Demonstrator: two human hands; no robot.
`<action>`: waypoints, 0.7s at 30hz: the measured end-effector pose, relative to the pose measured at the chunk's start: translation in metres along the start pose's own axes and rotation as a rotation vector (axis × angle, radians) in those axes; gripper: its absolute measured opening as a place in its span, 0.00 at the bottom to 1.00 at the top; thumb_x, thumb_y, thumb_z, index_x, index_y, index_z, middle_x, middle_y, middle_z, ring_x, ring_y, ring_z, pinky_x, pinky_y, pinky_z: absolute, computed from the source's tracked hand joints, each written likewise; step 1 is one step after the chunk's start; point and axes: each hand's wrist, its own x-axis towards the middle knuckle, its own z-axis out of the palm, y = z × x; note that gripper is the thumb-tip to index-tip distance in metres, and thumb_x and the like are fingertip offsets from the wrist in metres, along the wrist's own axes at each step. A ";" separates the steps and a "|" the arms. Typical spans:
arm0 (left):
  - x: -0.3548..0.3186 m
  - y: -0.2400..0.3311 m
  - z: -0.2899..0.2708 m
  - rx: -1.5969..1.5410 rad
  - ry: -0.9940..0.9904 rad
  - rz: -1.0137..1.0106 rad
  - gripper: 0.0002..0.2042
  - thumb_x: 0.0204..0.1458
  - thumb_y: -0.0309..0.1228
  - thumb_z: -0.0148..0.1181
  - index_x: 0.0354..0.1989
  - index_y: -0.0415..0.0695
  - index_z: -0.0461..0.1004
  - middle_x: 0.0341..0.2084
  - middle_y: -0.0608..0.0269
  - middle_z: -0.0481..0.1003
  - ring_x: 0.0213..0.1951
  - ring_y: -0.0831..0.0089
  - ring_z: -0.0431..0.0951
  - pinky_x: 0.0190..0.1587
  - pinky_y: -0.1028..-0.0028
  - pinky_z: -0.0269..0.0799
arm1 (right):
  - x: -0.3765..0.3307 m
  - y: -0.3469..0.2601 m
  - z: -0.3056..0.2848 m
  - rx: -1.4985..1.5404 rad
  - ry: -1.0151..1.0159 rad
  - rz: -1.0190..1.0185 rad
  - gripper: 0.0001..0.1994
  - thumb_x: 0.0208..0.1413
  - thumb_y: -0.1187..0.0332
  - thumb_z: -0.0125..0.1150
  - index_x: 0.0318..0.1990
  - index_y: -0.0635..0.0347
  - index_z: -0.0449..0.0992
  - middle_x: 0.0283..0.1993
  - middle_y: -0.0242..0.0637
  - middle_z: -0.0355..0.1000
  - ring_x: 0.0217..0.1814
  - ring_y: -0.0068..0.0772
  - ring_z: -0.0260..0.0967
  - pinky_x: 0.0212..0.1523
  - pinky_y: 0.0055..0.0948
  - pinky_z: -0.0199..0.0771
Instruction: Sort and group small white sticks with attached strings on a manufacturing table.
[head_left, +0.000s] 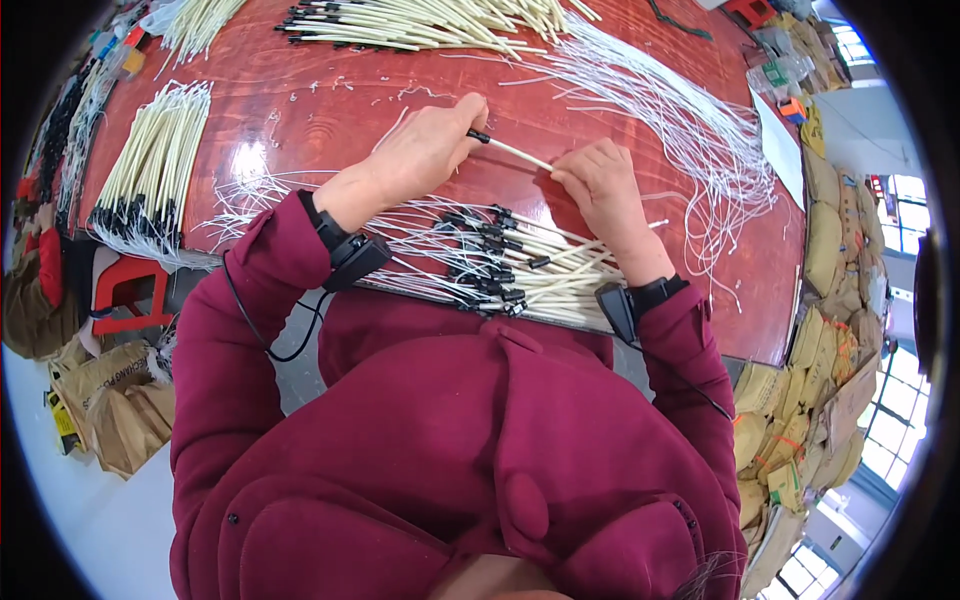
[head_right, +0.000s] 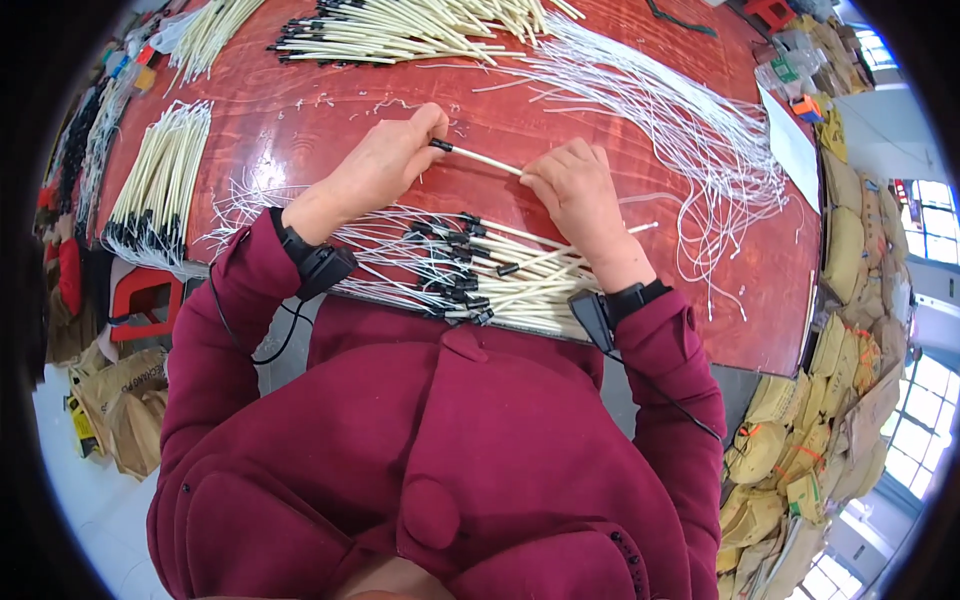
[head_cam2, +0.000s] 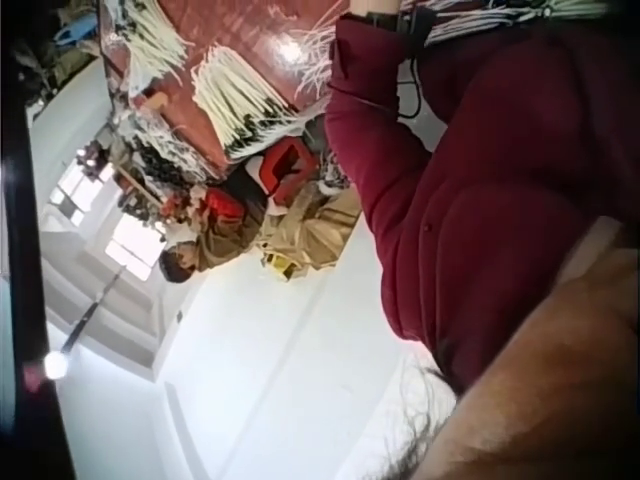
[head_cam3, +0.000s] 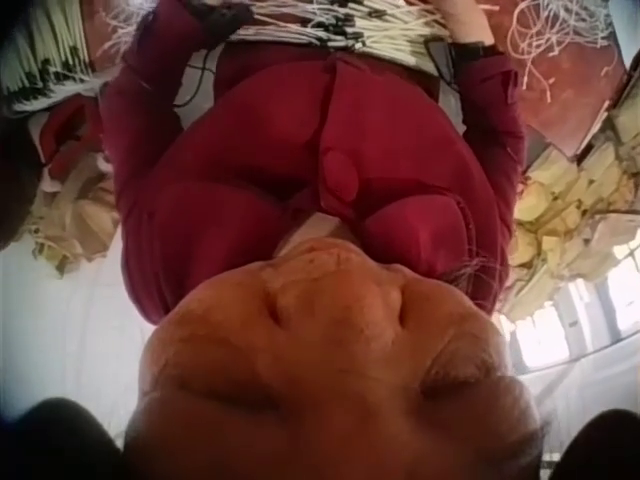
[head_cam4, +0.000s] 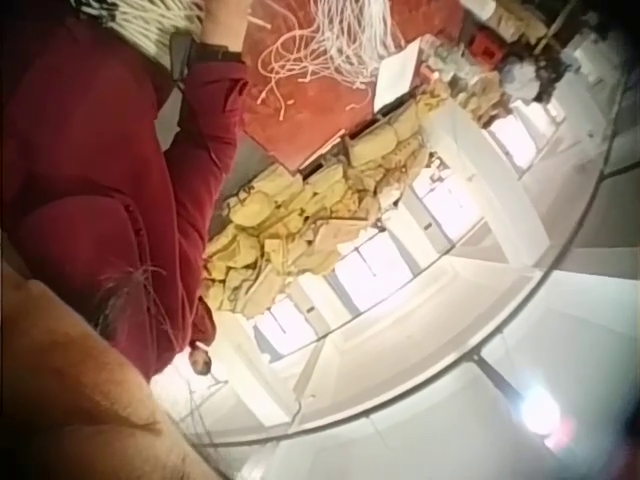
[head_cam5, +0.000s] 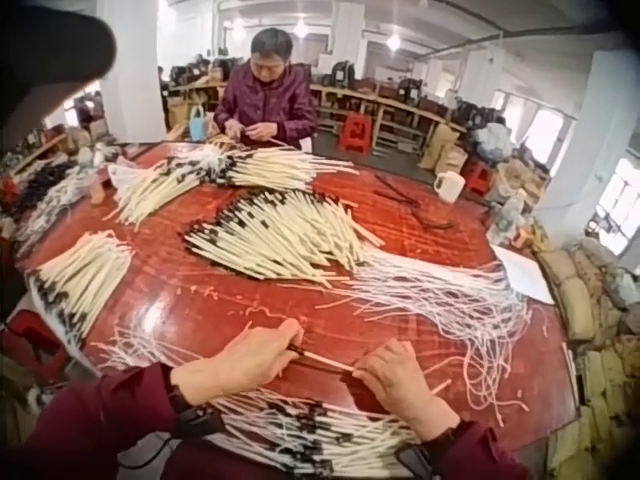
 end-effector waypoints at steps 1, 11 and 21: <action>-0.001 0.007 -0.002 -0.036 0.002 -0.003 0.11 0.57 0.26 0.61 0.45 0.41 0.65 0.27 0.48 0.75 0.32 0.46 0.77 0.34 0.57 0.70 | -0.001 0.000 -0.002 0.009 0.015 -0.012 0.08 0.55 0.68 0.67 0.41 0.57 0.80 0.39 0.34 0.76 0.45 0.39 0.69 0.50 0.37 0.63; -0.082 -0.041 -0.084 0.305 0.170 -0.270 0.07 0.58 0.29 0.57 0.40 0.39 0.75 0.31 0.47 0.78 0.35 0.46 0.79 0.37 0.58 0.73 | -0.030 -0.001 -0.052 -0.040 0.035 -0.029 0.04 0.55 0.69 0.66 0.34 0.57 0.78 0.35 0.33 0.76 0.42 0.39 0.68 0.47 0.36 0.63; -0.117 -0.044 -0.091 0.616 0.323 -0.095 0.12 0.54 0.30 0.62 0.46 0.40 0.77 0.42 0.51 0.78 0.49 0.51 0.76 0.52 0.58 0.71 | -0.071 -0.025 -0.070 0.193 -0.117 0.038 0.07 0.56 0.66 0.65 0.38 0.58 0.80 0.42 0.34 0.77 0.45 0.40 0.68 0.50 0.39 0.65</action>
